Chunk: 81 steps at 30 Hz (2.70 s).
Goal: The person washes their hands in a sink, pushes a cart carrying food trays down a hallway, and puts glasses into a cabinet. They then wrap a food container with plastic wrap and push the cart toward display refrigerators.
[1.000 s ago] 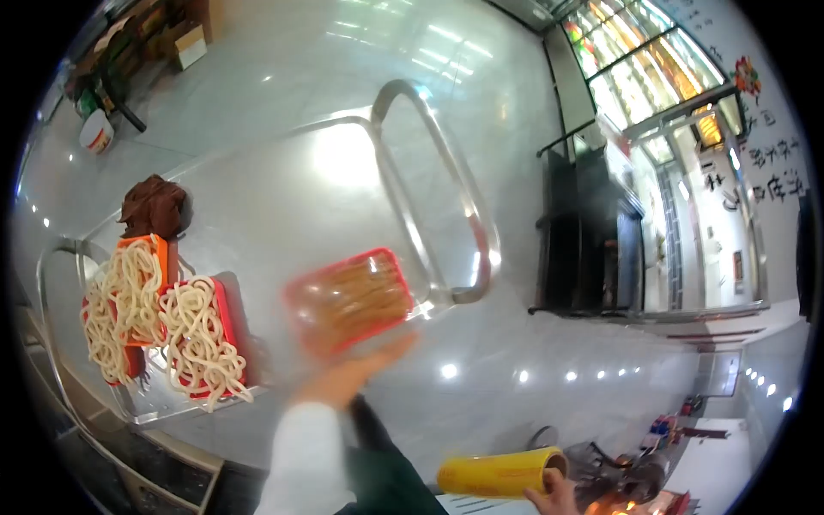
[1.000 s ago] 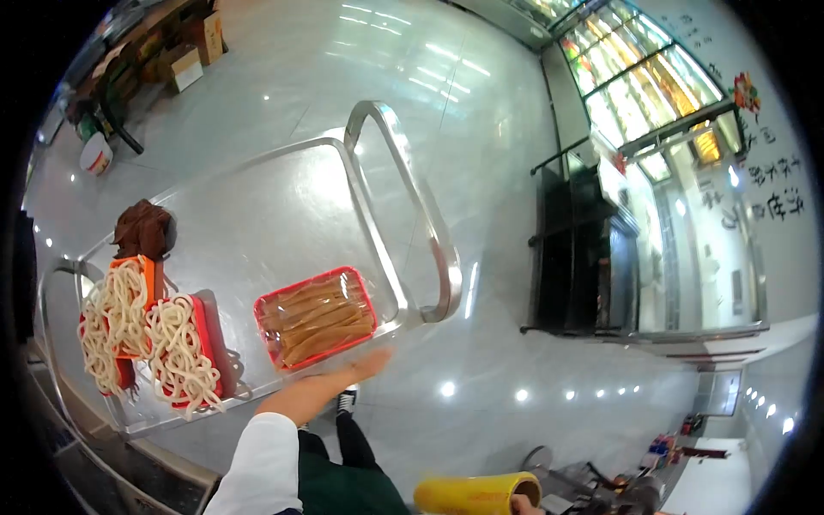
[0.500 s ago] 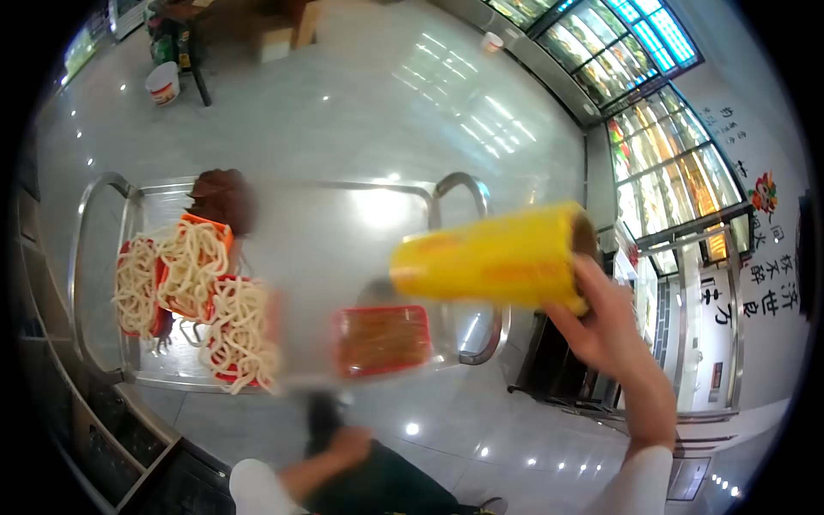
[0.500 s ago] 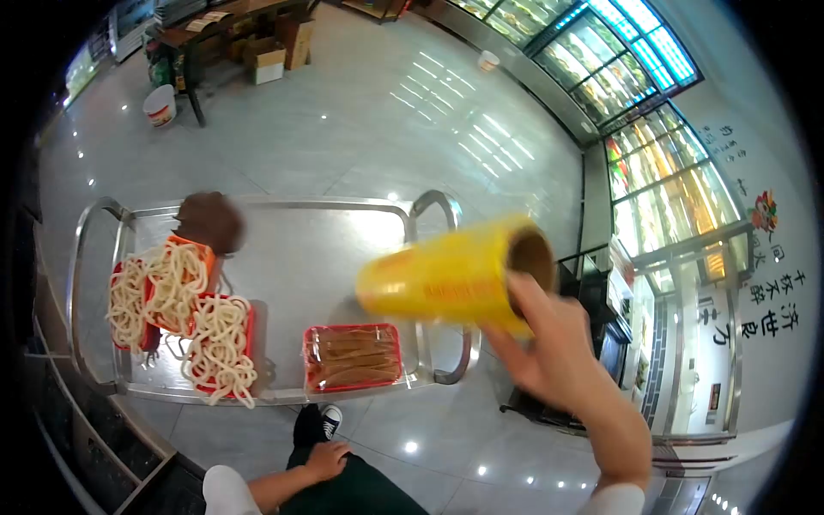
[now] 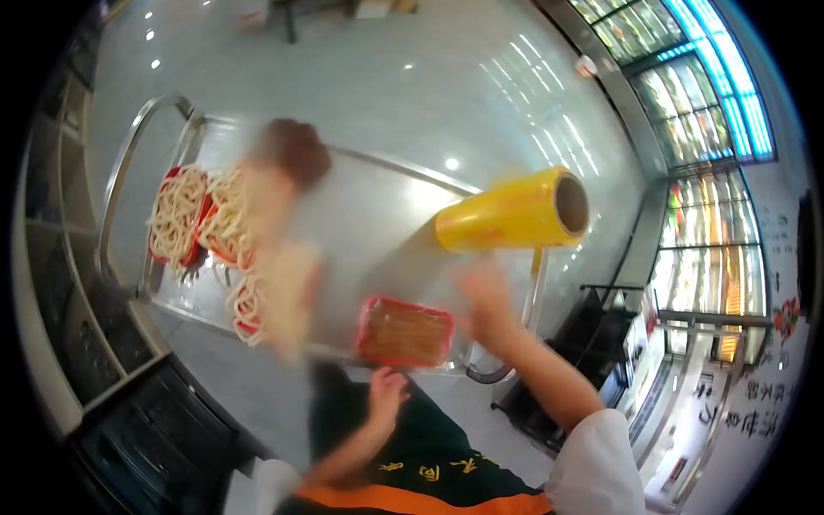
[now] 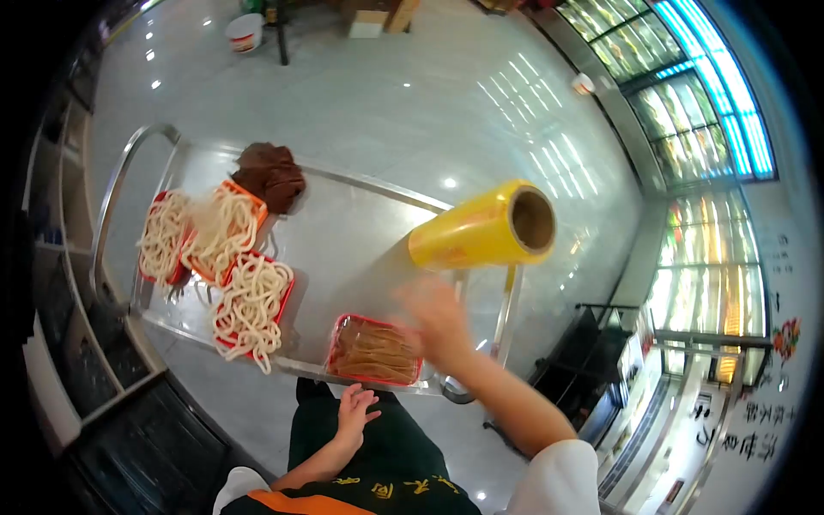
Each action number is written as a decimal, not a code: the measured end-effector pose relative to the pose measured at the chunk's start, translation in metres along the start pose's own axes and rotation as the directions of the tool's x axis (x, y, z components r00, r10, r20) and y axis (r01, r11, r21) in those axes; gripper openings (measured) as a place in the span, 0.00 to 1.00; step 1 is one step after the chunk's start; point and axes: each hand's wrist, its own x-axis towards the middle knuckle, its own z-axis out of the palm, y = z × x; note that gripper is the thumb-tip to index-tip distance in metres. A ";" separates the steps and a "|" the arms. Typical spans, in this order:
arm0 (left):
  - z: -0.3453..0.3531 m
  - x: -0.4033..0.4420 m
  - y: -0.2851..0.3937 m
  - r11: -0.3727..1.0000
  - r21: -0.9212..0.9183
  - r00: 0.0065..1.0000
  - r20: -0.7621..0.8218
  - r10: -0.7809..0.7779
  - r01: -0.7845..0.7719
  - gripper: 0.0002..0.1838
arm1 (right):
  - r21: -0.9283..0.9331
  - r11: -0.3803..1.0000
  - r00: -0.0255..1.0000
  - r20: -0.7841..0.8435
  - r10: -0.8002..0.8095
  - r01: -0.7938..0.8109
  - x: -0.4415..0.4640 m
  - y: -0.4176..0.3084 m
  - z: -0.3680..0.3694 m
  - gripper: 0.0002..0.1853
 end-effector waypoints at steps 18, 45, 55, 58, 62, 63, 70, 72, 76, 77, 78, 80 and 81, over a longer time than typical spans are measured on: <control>-0.034 0.008 -0.113 0.789 -0.382 0.864 -0.057 0.500 -0.482 0.32 | 0.341 0.897 0.782 0.623 0.008 -0.281 -0.114 -0.009 0.146 0.19; -0.072 -0.138 -0.022 0.988 -0.108 0.832 0.553 -0.035 0.114 0.43 | 0.546 0.773 0.793 0.602 -0.094 -0.323 -0.058 -0.095 0.072 0.12; -0.101 -0.136 -0.084 0.992 -0.059 0.841 0.538 -0.060 0.109 0.42 | 0.384 0.520 0.163 0.893 -0.421 -0.763 -0.195 -0.074 0.128 0.16; -0.086 -0.152 -0.073 0.993 -0.055 0.889 0.453 -0.071 0.107 0.42 | 0.066 -0.175 0.178 0.614 -0.769 -0.982 -0.205 -0.082 0.095 0.18; -0.059 -0.159 -0.042 0.991 0.116 0.931 0.365 0.021 -0.068 0.37 | 0.107 -0.168 0.199 0.533 -0.822 -0.980 -0.216 -0.079 0.115 0.20; -0.058 -0.157 -0.040 0.966 0.167 0.914 0.389 0.118 -0.196 0.37 | 0.140 -0.151 0.204 0.543 -0.814 -0.979 -0.226 -0.078 0.129 0.21; -0.076 -0.144 -0.061 0.979 0.058 0.903 0.401 0.156 -0.195 0.29 | -0.260 -0.424 0.239 0.531 -0.813 -0.867 -0.235 -0.078 0.151 0.21; -0.081 -0.140 -0.062 0.991 0.003 0.913 0.390 0.121 -0.132 0.27 | 0.052 0.200 -0.087 0.775 -0.626 -0.978 -0.190 -0.062 0.144 0.17; -0.074 -0.128 -0.055 1.000 0.003 0.947 0.320 0.018 -0.020 0.25 | 0.381 0.389 0.148 0.847 -0.511 -0.839 -0.121 -0.046 0.129 0.22; -0.072 -0.123 -0.052 1.000 0.007 0.940 0.342 0.015 -0.019 0.24 | 0.405 0.474 0.114 0.840 -0.530 -0.781 -0.105 -0.056 0.111 0.22; -0.065 -0.122 -0.048 1.000 -0.010 0.942 0.336 0.023 -0.021 0.24 | 0.431 0.553 0.080 0.834 -0.547 -0.713 -0.090 -0.066 0.092 0.22; -0.052 -0.119 -0.036 0.985 0.012 0.924 0.348 0.159 -0.174 0.23 | 0.488 0.688 0.009 0.818 -0.575 -0.537 -0.070 -0.080 0.073 0.23; -0.053 -0.113 -0.038 0.971 0.074 0.899 0.401 0.179 -0.226 0.23 | 0.454 0.715 -0.053 0.825 -0.563 -0.532 -0.071 -0.078 0.080 0.23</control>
